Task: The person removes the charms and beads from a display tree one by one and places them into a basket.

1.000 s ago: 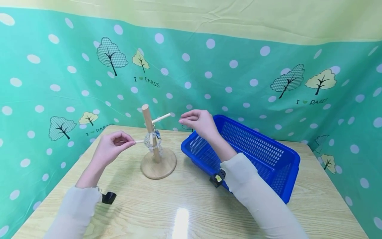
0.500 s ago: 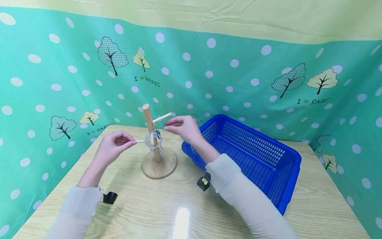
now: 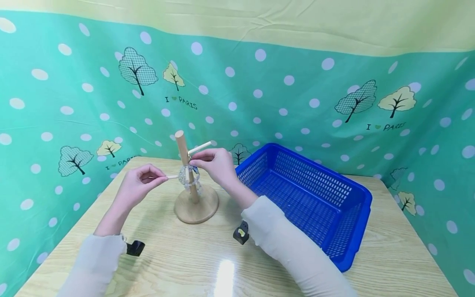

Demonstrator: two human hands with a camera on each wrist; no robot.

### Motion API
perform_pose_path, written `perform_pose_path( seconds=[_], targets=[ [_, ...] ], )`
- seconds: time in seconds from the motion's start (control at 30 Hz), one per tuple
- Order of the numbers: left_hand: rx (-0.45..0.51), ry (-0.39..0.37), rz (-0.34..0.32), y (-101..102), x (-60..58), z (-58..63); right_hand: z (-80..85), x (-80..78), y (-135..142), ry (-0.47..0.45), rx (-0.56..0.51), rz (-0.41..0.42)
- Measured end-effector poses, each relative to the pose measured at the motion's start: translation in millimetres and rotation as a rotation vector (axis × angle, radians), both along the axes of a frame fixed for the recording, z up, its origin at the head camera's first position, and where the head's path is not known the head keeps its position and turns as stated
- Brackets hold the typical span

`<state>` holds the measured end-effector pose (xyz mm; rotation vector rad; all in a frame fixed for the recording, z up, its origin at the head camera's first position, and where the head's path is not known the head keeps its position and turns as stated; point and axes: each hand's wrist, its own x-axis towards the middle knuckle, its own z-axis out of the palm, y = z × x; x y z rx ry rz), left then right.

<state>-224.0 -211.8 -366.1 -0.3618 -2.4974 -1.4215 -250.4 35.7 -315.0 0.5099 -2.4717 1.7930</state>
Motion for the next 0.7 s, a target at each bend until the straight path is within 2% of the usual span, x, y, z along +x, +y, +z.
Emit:
perform_pose_path(
  seconds=[0.27,0.7],
  targets=[
    [0.003,-0.003,0.005,-0.4,1.1,1.0,-4.5,2.2,-9.3,0.106,-0.022,-0.056],
    [0.006,0.012,0.003,0.8,0.3,2.0,-1.6,4.1,-7.2,0.209,0.005,-0.123]
  ],
)
